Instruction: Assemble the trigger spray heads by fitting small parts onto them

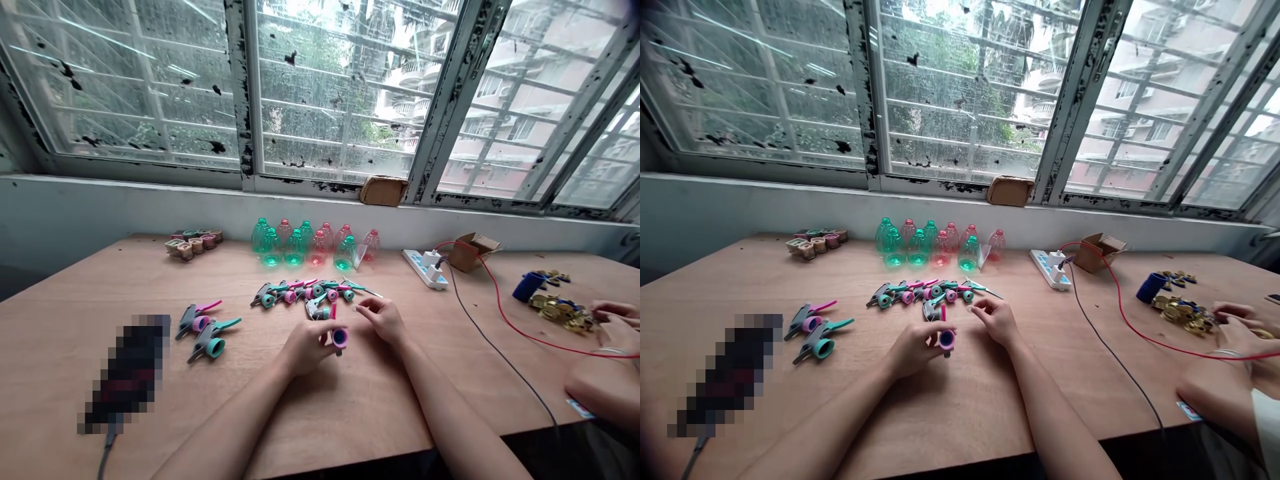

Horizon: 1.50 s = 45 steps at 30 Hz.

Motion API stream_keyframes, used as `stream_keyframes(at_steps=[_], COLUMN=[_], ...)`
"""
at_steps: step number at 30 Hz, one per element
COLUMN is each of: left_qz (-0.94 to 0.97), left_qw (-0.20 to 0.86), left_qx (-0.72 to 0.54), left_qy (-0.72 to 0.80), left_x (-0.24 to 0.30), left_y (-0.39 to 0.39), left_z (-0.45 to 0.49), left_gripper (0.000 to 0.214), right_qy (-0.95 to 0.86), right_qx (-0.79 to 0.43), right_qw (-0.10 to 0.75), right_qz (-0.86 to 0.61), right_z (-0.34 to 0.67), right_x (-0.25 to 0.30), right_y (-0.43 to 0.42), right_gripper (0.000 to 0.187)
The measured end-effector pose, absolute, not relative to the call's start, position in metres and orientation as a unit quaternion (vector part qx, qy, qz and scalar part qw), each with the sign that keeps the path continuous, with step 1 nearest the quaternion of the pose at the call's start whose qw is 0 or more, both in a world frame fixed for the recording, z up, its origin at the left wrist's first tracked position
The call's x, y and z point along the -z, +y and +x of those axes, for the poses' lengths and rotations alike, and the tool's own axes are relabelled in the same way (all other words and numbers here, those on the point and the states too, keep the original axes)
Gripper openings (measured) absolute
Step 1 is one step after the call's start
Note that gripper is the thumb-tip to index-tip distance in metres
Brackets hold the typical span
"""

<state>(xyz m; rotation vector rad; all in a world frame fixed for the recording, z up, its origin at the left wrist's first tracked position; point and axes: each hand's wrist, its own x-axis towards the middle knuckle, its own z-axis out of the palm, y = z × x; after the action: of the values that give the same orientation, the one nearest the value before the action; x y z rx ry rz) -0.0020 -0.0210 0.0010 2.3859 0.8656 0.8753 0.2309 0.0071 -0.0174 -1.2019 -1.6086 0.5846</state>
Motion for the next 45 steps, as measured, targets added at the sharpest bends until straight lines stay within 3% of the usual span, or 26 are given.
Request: stream_keyframes(at_steps=[4, 10, 20, 33, 45], left_qz=[0.820, 0.832, 0.867, 0.871, 0.875], left_qw=[0.163, 0.107, 0.054, 0.030, 0.005], left_qx=[-0.390, -0.345, -0.287, -0.262, -0.232], left_qy=[0.387, 0.422, 0.404, 0.415, 0.424], left_x=[-0.001, 0.000, 0.000, -0.005, -0.007], left_y=[-0.011, -0.009, -0.018, -0.023, -0.022], left_z=[-0.007, -0.005, 0.002, 0.004, 0.003], left_gripper=[0.031, 0.034, 0.033, 0.026, 0.024], right_qy=[-0.612, -0.634, -0.678, -0.750, -0.779], right_qx=[-0.377, -0.493, -0.410, -0.193, -0.195], right_qw=[0.554, 0.485, 0.499, 0.527, 0.480], right_qz=[-0.419, -0.348, -0.351, -0.349, -0.353], right_z=[0.219, 0.198, 0.185, 0.187, 0.187], right_x=[0.012, 0.018, 0.021, 0.020, 0.020], right_y=[0.001, -0.004, -0.009, -0.013, -0.008], right_gripper=[0.031, 0.029, 0.026, 0.015, 0.018])
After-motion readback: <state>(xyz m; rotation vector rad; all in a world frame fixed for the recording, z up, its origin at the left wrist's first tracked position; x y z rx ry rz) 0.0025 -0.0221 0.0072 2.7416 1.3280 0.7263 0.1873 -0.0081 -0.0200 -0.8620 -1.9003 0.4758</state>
